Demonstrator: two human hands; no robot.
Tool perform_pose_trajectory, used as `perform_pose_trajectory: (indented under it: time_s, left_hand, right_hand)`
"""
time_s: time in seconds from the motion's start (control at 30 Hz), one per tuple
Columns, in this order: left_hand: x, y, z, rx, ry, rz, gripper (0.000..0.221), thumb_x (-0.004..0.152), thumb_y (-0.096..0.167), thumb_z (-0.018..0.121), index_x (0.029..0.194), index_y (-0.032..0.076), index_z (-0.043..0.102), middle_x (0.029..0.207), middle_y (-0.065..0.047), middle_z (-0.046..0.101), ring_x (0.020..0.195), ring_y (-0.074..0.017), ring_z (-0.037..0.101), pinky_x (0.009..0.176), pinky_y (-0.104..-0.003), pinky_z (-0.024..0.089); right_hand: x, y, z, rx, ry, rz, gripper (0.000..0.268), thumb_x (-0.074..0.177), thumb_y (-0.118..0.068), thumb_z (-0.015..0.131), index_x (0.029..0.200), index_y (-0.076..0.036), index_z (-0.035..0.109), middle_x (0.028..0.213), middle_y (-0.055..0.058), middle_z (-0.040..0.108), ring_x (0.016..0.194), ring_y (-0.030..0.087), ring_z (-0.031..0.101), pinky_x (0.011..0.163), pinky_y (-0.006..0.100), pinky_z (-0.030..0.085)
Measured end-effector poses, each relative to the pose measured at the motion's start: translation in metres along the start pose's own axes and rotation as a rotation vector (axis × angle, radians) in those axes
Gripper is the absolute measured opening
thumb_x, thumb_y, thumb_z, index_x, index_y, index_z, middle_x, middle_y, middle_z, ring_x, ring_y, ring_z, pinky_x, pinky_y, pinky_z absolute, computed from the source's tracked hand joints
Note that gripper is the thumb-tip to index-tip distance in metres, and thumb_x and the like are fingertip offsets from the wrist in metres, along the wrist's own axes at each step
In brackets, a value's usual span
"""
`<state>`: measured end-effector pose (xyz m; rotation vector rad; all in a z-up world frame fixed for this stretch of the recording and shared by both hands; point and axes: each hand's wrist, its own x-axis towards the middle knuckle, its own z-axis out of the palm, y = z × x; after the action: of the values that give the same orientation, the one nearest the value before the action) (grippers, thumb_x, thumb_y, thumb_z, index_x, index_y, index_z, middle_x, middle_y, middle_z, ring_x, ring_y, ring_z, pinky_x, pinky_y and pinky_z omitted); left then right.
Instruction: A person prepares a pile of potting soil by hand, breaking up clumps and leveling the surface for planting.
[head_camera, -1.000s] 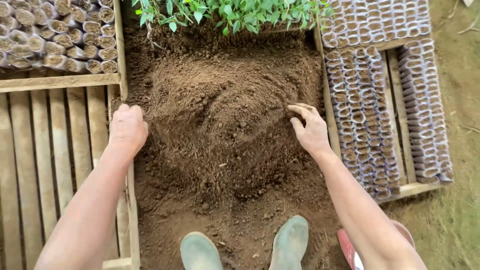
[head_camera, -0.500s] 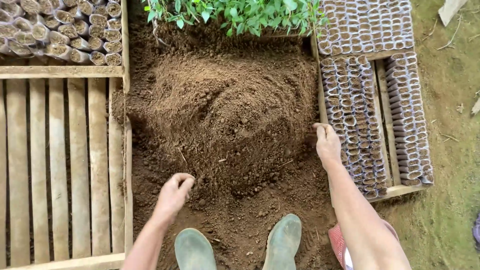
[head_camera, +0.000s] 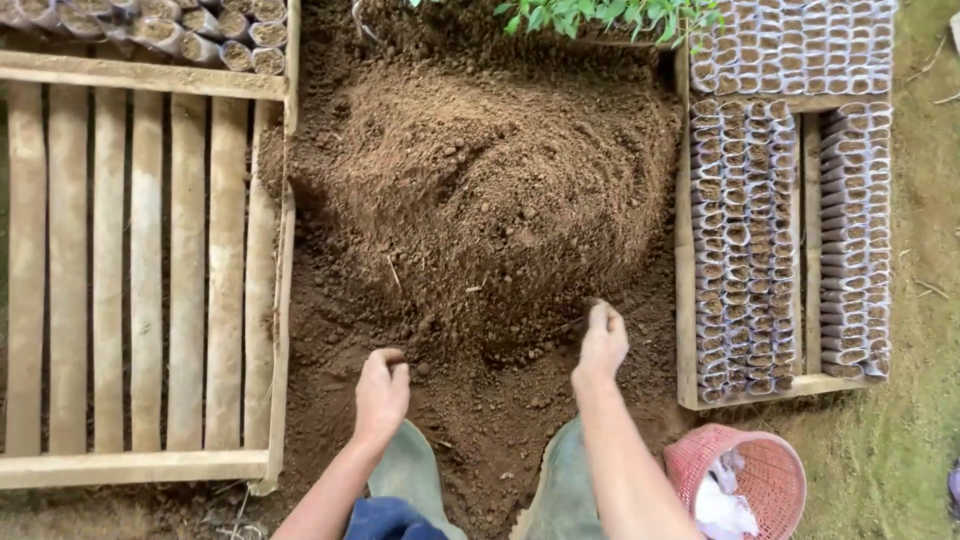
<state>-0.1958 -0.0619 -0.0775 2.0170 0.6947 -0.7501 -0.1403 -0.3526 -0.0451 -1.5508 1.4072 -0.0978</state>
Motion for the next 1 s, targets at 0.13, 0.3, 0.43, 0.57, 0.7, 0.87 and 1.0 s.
perform_pose_trajectory:
  time_s: [0.13, 0.3, 0.43, 0.57, 0.7, 0.87, 1.0]
  left_hand:
    - [-0.035, 0.046, 0.013, -0.087, -0.090, -0.066, 0.038, 0.103, 0.017, 0.052, 0.139, 0.003, 0.054, 0.139, -0.013, 0.062, 0.126, -0.0221, 0.061, 0.111, -0.038, 0.052]
    - [-0.046, 0.075, 0.045, -0.270, -0.358, -0.096, 0.062, 0.107, 0.046, 0.043, 0.149, 0.001, 0.047, 0.149, -0.025, 0.051, 0.141, -0.0426, 0.048, 0.117, -0.055, 0.040]
    - [-0.042, 0.102, 0.032, -0.397, -0.350, -0.102, 0.062, 0.106, 0.046, 0.045, 0.148, 0.001, 0.049, 0.148, -0.025, 0.052, 0.140, -0.0412, 0.050, 0.115, -0.053, 0.042]
    - [-0.028, 0.131, 0.009, -0.674, -0.333, -0.133, 0.062, 0.104, 0.046, 0.050, 0.146, 0.001, 0.052, 0.146, -0.023, 0.056, 0.136, -0.0381, 0.054, 0.111, -0.050, 0.045]
    - [-0.025, 0.157, -0.008, -0.960, -0.309, -0.150, 0.062, 0.102, 0.047, 0.054, 0.145, 0.001, 0.056, 0.144, -0.022, 0.059, 0.132, -0.0348, 0.058, 0.107, -0.048, 0.049]
    - [-0.059, 0.194, -0.022, -1.189, -0.288, -0.122, 0.057, 0.103, 0.038, 0.054, 0.146, 0.001, 0.055, 0.151, -0.019, 0.055, 0.137, -0.0299, 0.053, 0.113, -0.046, 0.044]
    - [-0.100, 0.230, -0.039, -1.200, -0.294, -0.106, 0.063, 0.103, 0.046, 0.046, 0.151, 0.006, 0.052, 0.159, -0.013, 0.050, 0.145, -0.0277, 0.048, 0.119, -0.046, 0.041]
  right_hand:
    - [-0.074, 0.003, 0.020, 0.046, -0.057, 0.190, 0.025, 0.101, -0.028, 0.060, 0.120, -0.013, 0.065, 0.103, -0.004, 0.065, 0.092, 0.012, 0.056, 0.093, 0.026, 0.044]
    - [-0.093, 0.081, 0.048, 0.376, -0.320, 0.374, 0.039, 0.088, -0.030, 0.078, 0.120, -0.012, 0.064, 0.116, 0.019, 0.066, 0.108, 0.036, 0.061, 0.094, 0.053, 0.050]
    - [-0.142, 0.039, 0.046, 0.327, -0.432, 0.225, 0.035, 0.092, -0.020, 0.071, 0.120, 0.000, 0.066, 0.116, 0.018, 0.068, 0.114, 0.028, 0.062, 0.103, 0.043, 0.050]
    - [-0.183, -0.016, 0.036, 0.235, -0.662, -0.166, 0.038, 0.101, -0.013, 0.048, 0.136, -0.005, 0.060, 0.143, 0.017, 0.055, 0.134, 0.030, 0.047, 0.113, 0.045, 0.039]
    - [-0.175, -0.039, 0.048, 0.128, -0.774, -0.765, 0.051, 0.105, -0.015, 0.030, 0.155, -0.004, 0.036, 0.165, 0.020, 0.022, 0.154, 0.034, 0.009, 0.124, 0.049, 0.002]
    - [-0.146, -0.094, 0.066, 0.055, -0.674, -0.990, 0.054, 0.109, -0.030, 0.026, 0.155, -0.003, 0.034, 0.165, 0.017, 0.024, 0.154, 0.034, 0.011, 0.126, 0.046, 0.000]
    - [-0.174, -0.130, 0.046, 0.058, -0.819, -0.823, 0.058, 0.107, -0.030, 0.026, 0.155, 0.002, 0.029, 0.163, 0.026, 0.022, 0.154, 0.039, 0.014, 0.126, 0.049, 0.004]
